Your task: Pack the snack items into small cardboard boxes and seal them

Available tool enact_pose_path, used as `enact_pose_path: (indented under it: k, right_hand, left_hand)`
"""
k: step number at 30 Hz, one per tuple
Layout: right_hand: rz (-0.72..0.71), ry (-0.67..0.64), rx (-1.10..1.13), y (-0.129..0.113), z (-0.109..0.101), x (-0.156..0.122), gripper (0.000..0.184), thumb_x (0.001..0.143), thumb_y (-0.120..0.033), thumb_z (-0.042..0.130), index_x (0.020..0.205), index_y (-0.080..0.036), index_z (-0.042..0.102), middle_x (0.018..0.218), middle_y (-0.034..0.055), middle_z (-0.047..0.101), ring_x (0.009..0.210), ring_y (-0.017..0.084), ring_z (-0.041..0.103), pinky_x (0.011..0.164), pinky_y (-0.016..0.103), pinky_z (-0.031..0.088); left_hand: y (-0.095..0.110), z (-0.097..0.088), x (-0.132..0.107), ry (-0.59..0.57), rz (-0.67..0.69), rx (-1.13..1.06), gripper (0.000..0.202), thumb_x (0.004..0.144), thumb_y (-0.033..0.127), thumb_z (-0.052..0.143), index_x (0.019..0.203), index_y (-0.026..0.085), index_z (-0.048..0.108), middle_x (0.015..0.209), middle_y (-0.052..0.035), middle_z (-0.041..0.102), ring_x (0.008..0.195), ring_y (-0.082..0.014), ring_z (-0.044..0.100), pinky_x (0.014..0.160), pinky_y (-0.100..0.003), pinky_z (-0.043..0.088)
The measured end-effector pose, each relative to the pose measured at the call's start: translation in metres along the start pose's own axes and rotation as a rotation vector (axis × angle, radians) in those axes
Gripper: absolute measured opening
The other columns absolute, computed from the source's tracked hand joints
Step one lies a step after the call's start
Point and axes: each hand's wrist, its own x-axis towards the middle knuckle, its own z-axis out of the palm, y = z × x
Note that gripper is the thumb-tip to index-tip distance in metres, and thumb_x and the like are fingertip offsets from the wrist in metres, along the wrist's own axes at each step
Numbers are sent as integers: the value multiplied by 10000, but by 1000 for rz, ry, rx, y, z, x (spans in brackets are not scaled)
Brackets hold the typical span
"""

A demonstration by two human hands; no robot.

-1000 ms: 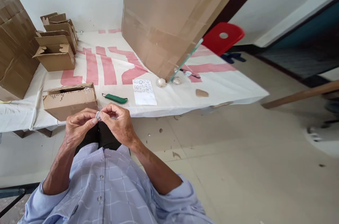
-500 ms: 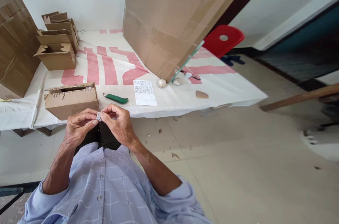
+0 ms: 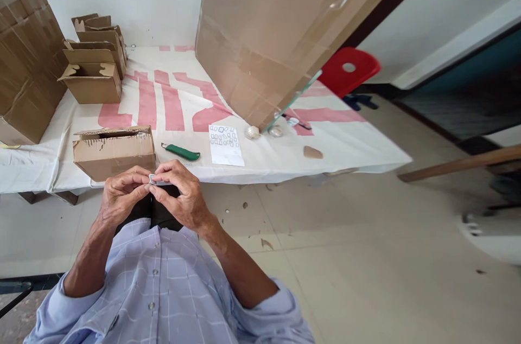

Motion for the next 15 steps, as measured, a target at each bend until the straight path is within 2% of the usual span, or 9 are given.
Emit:
enact_pose_path:
  k: [10, 15]
  right_hand:
    - [160, 27, 43, -3, 1, -2, 208, 1027, -335, 670, 853, -252, 749, 938, 53, 764, 883, 209, 718, 860, 410, 628]
    - [257, 66, 213, -1, 3, -3, 239, 1021, -370, 709, 820, -243, 726, 922, 46, 742, 874, 195, 690, 825, 367, 604]
  left_hand:
    - [-1, 1, -1, -27, -44, -11, 318, 899, 541, 916, 809, 243, 850, 920, -75, 798, 805, -197, 721, 769, -355, 583]
    - [-6, -1, -2, -32, -49, -62, 273, 909, 483, 921, 821, 233, 857, 907, -66, 794, 815, -179, 713, 776, -320, 563]
